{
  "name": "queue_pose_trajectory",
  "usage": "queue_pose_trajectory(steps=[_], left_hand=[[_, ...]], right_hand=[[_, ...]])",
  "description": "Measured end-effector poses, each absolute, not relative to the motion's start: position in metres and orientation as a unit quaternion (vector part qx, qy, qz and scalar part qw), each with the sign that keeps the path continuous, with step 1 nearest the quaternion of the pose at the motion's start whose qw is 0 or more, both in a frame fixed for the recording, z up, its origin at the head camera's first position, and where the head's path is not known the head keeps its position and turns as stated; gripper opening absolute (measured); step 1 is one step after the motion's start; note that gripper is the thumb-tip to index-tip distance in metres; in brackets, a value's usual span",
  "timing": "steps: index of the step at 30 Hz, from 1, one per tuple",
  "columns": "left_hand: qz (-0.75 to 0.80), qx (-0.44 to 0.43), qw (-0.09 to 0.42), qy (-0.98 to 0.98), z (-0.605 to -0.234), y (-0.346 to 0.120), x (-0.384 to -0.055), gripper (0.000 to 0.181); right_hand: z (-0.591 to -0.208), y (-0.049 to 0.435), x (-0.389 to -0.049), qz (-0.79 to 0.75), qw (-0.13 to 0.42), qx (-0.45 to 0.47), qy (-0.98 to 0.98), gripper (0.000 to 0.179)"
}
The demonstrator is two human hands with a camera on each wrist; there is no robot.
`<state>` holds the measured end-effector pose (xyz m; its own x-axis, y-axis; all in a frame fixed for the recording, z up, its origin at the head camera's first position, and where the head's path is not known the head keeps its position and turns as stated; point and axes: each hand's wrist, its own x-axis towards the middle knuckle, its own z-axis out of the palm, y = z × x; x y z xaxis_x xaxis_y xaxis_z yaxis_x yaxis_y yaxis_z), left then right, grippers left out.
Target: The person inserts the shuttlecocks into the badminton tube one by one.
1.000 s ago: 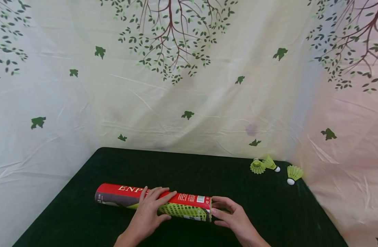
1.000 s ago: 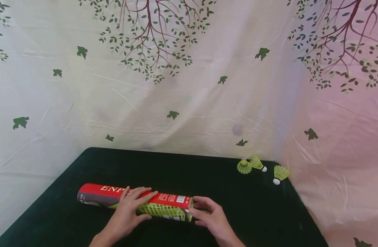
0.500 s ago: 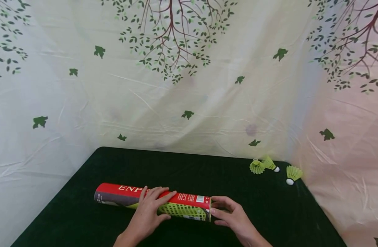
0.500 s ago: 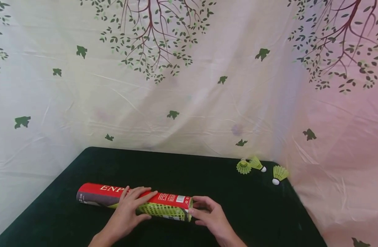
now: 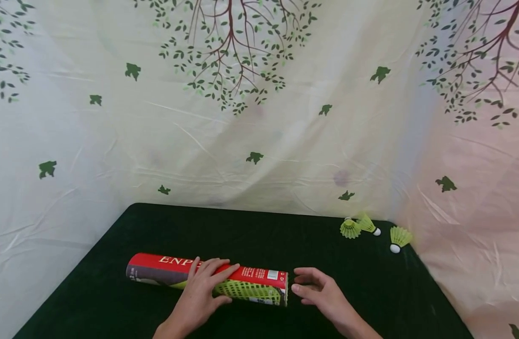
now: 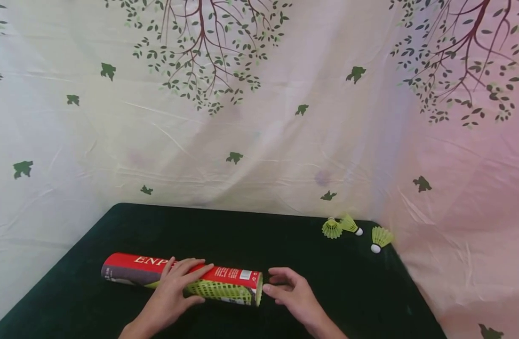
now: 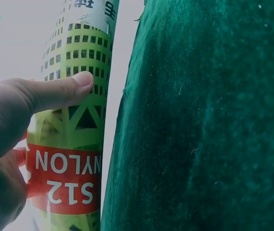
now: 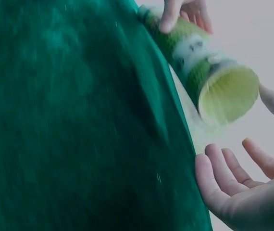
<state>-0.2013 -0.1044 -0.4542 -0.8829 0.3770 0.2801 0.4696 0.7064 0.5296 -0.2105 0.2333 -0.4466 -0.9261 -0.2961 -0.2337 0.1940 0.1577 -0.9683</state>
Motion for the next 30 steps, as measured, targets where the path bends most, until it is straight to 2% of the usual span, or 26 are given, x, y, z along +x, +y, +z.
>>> queue_pose_trajectory(steps=[8, 18, 30], left_hand=[[-0.311, -0.228, 0.067, -0.92, -0.453, -0.104, -0.201, 0.084], [-0.305, -0.226, 0.062, -0.923, -0.454, -0.104, -0.201, 0.083], [-0.298, -0.232, 0.065, -0.924, -0.454, -0.103, -0.201, 0.08]], right_hand=[[-0.445, 0.269, -0.235, -0.65, 0.106, 0.048, 0.75, 0.057], [-0.448, 0.326, -0.279, -0.6, 0.011, 0.111, 0.792, 0.08], [-0.471, 0.372, -0.329, -0.511, -0.089, 0.168, 0.838, 0.052]])
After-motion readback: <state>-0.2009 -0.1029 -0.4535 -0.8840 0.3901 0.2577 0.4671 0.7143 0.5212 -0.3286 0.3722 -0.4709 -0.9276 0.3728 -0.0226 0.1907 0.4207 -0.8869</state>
